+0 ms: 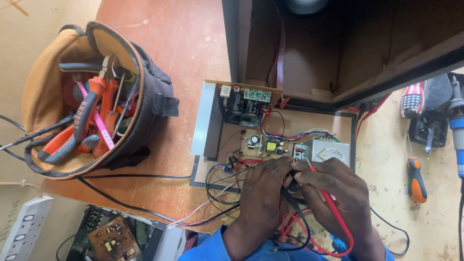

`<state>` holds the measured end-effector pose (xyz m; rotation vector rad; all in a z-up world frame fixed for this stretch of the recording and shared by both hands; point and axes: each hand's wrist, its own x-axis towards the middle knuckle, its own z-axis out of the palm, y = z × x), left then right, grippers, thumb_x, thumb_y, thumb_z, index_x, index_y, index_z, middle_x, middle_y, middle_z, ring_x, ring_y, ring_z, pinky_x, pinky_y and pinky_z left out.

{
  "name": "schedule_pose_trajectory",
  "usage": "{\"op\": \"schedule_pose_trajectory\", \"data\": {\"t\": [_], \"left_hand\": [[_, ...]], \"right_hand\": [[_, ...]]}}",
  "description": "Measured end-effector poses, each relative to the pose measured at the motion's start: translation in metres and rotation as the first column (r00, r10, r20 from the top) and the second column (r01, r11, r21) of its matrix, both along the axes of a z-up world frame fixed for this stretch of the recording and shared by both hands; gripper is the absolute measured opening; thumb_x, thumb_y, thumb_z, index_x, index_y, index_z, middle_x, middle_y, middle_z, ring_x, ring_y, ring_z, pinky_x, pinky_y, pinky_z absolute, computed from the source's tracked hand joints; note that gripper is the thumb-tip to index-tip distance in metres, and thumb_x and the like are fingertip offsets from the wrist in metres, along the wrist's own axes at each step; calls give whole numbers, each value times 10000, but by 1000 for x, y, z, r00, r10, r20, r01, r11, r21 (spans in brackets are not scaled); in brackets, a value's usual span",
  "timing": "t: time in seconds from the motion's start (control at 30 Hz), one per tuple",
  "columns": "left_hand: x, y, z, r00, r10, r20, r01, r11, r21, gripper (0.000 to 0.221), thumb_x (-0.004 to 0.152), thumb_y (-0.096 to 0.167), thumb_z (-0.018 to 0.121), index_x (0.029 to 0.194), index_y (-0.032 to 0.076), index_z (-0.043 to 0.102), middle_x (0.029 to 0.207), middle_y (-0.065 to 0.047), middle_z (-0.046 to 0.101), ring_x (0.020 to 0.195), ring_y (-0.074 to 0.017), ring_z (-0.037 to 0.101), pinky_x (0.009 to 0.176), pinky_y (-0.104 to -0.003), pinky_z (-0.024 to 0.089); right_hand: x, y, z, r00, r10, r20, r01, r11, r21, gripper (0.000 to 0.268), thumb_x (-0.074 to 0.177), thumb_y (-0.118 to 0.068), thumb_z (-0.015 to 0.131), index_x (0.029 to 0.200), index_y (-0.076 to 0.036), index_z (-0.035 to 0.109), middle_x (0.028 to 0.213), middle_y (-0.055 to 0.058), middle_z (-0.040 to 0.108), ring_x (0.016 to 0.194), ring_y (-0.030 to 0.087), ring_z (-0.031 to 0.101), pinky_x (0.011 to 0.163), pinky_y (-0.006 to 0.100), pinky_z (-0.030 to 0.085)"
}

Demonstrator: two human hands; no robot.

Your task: Diagnosing and repairing a circuit board inside a speaker housing using a multimeter and screwdriver.

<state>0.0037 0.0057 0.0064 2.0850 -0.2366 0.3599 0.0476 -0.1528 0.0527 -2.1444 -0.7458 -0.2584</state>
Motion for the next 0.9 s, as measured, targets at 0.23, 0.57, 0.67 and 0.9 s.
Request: {"op": "schedule_pose_trajectory", "data": {"t": [0.23, 0.57, 0.67, 0.9], "left_hand": [[0, -4, -5, 999, 42, -31, -41, 999, 35, 372, 1005, 169, 503, 1354, 47, 553, 1310, -169, 676, 1163, -364, 630, 927, -478, 463], [2, -1, 3, 999, 13, 49, -16, 998, 59, 441, 962, -1, 427, 1391, 10, 528, 1376, -206, 637, 1195, -393, 622, 968, -503, 468], [8, 3, 13, 997, 51, 51, -51, 999, 1, 369, 1032, 86, 372, 1341, 14, 561, 1339, -169, 661, 1216, -364, 628, 1005, -479, 471], [7, 4, 22, 996, 68, 53, -66, 998, -22, 412, 1123, 243, 310, 1378, 31, 555, 1381, -171, 641, 1263, -365, 608, 1069, -484, 461]], "right_hand": [[2, 10, 3, 1000, -22, -11, 24, 992, 127, 107, 880, -3, 739, 904, -73, 662, 990, 116, 773, 838, 211, 710, 796, 327, 566], [16, -10, 17, 720, -515, -465, 680, 660, 319, 199, 1011, 15, 732, 1130, -76, 600, 1037, 70, 703, 866, 118, 665, 863, 215, 587], [33, -24, 10, 644, -551, -530, 732, 645, 219, 165, 996, -61, 719, 1100, -95, 596, 1009, 68, 700, 882, 146, 691, 795, 241, 606], [52, -28, -10, 449, -569, -689, 733, 676, -80, 135, 974, -139, 695, 1099, -90, 672, 933, 92, 712, 796, 189, 691, 655, 282, 530]]}}
